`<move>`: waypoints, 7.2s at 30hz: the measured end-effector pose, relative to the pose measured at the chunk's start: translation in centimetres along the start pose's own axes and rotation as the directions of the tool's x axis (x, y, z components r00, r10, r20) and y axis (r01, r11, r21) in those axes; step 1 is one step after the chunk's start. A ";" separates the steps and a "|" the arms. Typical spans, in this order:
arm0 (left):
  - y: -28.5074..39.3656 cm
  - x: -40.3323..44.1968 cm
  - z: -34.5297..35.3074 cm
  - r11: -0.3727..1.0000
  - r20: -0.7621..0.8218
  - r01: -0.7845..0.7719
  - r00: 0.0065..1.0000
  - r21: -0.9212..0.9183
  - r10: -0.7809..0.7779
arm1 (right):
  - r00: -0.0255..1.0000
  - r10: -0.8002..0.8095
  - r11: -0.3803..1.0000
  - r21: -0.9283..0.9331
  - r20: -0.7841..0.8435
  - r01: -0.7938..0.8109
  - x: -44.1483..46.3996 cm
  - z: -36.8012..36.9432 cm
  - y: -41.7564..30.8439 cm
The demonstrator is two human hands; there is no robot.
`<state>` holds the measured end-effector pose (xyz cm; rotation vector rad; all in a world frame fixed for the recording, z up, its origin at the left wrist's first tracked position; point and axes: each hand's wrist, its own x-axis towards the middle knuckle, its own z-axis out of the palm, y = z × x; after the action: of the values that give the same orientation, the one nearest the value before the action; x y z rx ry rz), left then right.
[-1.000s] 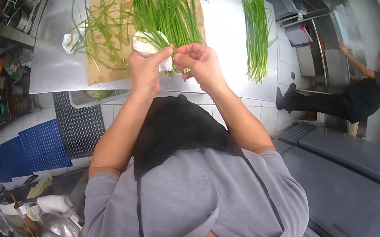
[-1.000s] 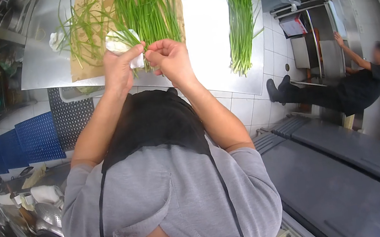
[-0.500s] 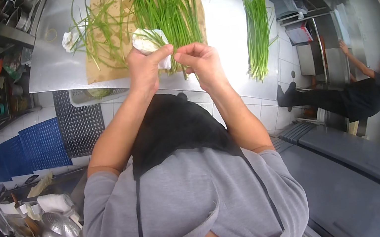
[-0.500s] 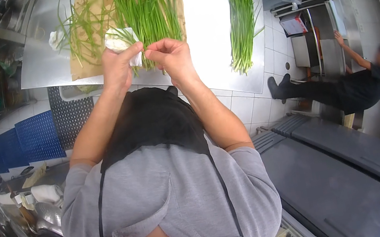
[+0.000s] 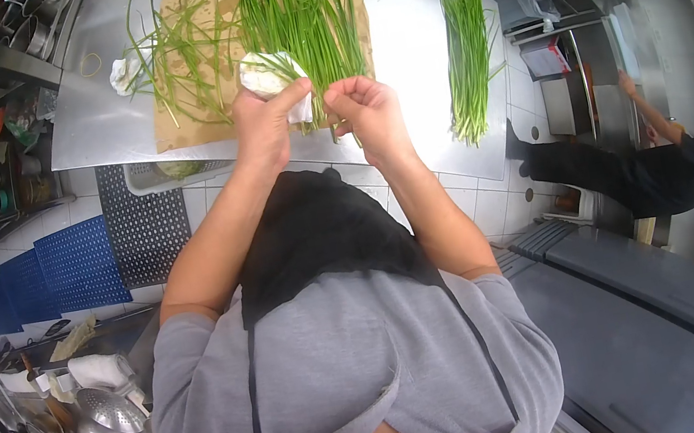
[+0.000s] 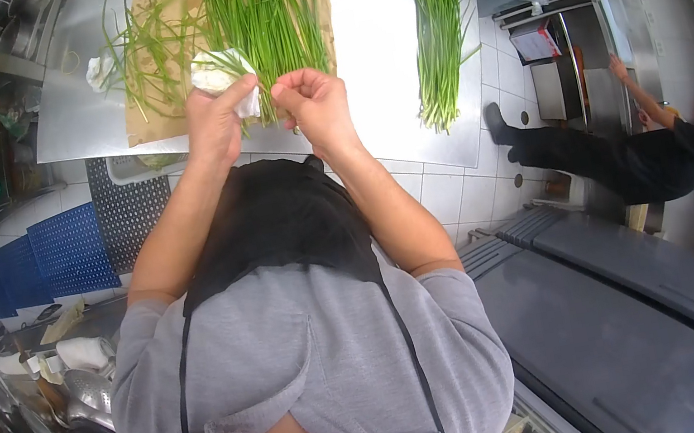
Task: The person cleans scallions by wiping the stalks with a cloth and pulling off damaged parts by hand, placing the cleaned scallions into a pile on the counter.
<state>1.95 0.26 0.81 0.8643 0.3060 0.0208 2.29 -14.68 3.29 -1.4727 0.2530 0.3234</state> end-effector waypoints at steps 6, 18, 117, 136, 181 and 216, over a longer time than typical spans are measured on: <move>0.7 0.3 -2.6 0.965 0.129 0.189 0.978 -0.184 -0.166 | 0.997 -0.068 0.998 -0.019 -0.032 0.067 0.5 -1.1 -1.1; 1.5 -0.4 -3.4 0.881 0.231 0.303 0.945 -0.363 -0.230 | 0.989 -0.086 0.991 -0.096 0.120 0.098 0.6 2.5 0.1; 5.4 -0.8 -2.3 0.971 -0.010 -0.021 1.000 -0.237 0.019 | 0.815 -0.553 0.614 -0.578 0.170 0.537 -0.3 0.4 -5.6; 6.2 2.4 -2.0 0.986 -0.020 -0.122 0.992 -0.110 0.121 | 0.687 -0.538 0.134 -0.755 0.488 0.642 -2.7 -2.0 -8.4; 8.8 3.0 -9.9 0.984 -0.025 -0.113 0.994 -0.138 0.110 | 0.913 -0.407 0.562 -0.787 0.004 0.254 0.2 -9.9 -0.5; 7.5 1.8 -12.0 0.991 -0.085 -0.002 0.996 -0.132 -0.009 | 0.984 0.127 0.928 -0.365 0.127 -0.073 6.6 4.5 -2.5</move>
<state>1.22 14.32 -1.30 0.7327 0.3823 0.0742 9.24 -9.93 3.61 -1.7901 0.1538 0.5845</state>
